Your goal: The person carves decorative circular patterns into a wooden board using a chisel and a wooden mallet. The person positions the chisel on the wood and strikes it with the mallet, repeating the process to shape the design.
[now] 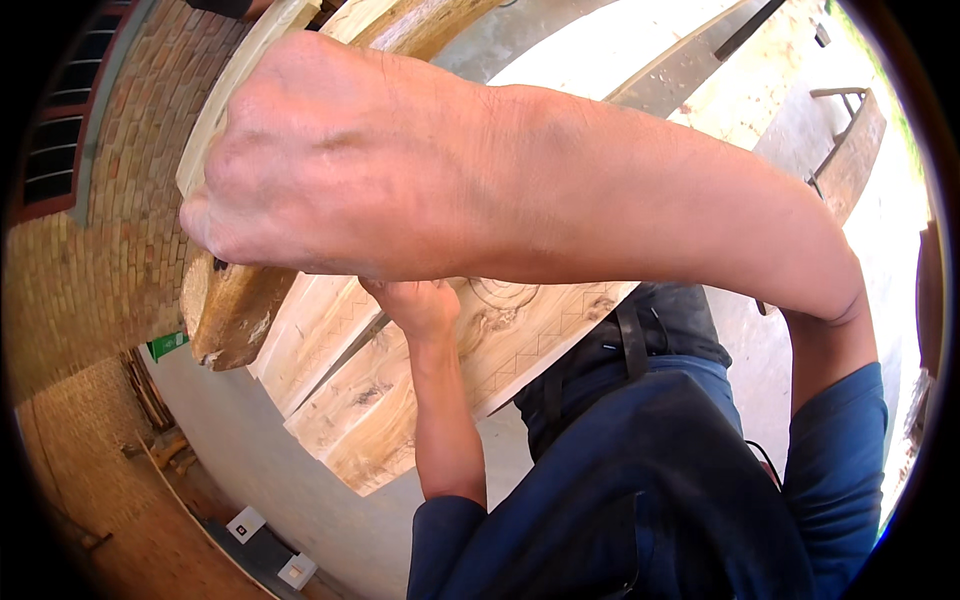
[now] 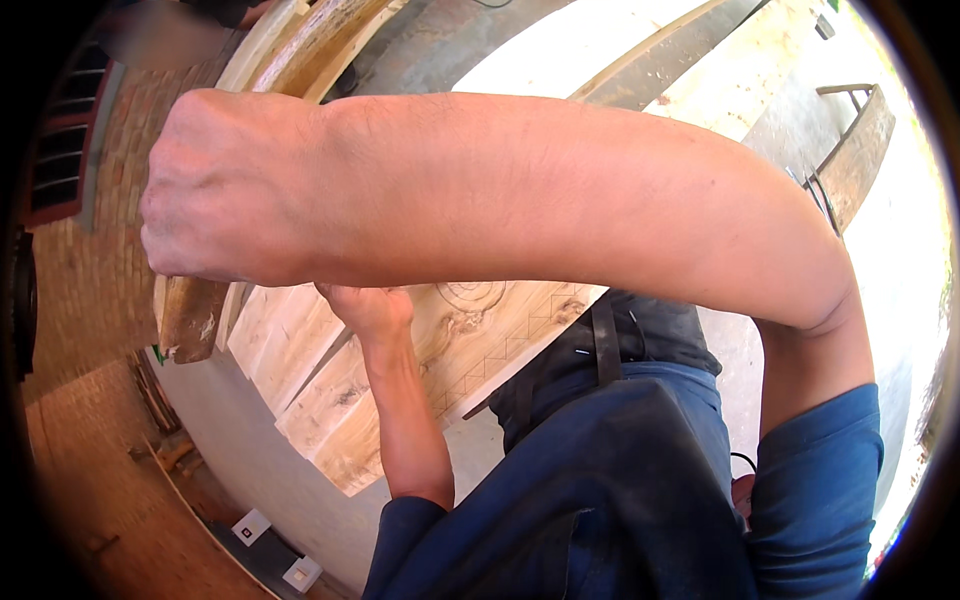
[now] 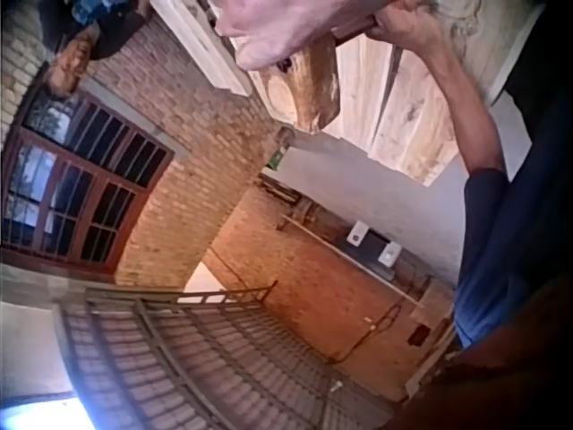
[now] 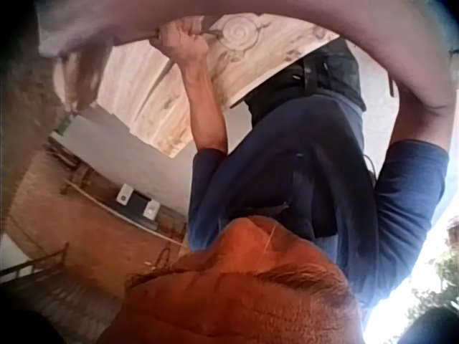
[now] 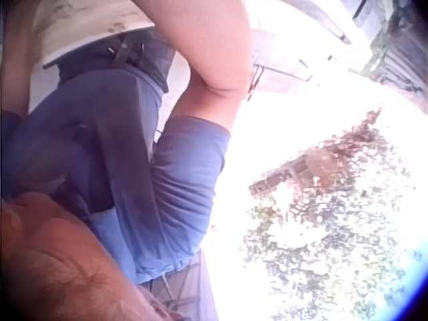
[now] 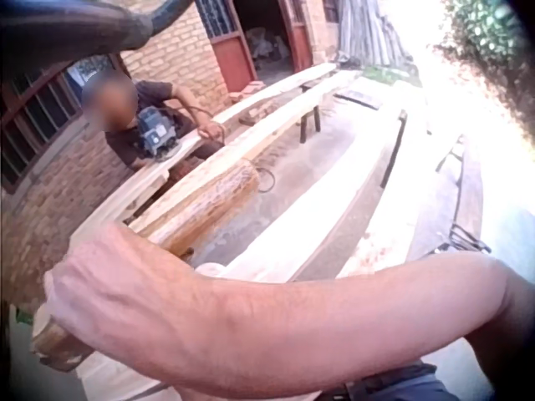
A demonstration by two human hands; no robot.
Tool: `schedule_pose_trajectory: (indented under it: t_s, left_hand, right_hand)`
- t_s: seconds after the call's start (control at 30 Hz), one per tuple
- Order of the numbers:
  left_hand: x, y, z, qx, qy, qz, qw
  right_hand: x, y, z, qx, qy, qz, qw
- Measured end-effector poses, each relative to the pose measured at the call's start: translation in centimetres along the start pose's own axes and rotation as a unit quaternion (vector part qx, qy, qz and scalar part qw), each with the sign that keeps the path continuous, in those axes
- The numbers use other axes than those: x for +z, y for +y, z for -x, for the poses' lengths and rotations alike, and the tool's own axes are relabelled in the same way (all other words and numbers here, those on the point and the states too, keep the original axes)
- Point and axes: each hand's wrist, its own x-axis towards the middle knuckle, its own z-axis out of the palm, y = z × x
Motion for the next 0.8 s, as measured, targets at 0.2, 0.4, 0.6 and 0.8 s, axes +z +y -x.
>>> schedule_pose_trajectory:
  t_s: [0.2, 0.4, 0.6, 0.8]
  left_hand:
    - [2.6, 1.2, 0.5, -0.058, 0.058, 0.005, 0.997]
    - [1.9, 0.6, 0.9, -0.013, 0.113, 0.002, 0.993]
    - [0.0, -0.7, 0.6, -0.015, -0.104, 0.144, 0.984]
    - [3.2, -0.4, 1.0, 0.034, 0.051, 0.069, 0.996]
  right_hand:
    - [-0.8, 0.7, -2.3, 0.084, -0.046, -0.070, 0.993]
    - [-0.7, 0.3, -2.5, 0.138, 0.031, -0.129, 0.982]
    - [1.0, -0.5, -0.8, 0.025, -0.047, -0.018, 0.998]
    - [-1.2, -1.7, -3.0, 0.199, 0.043, -0.091, 0.975]
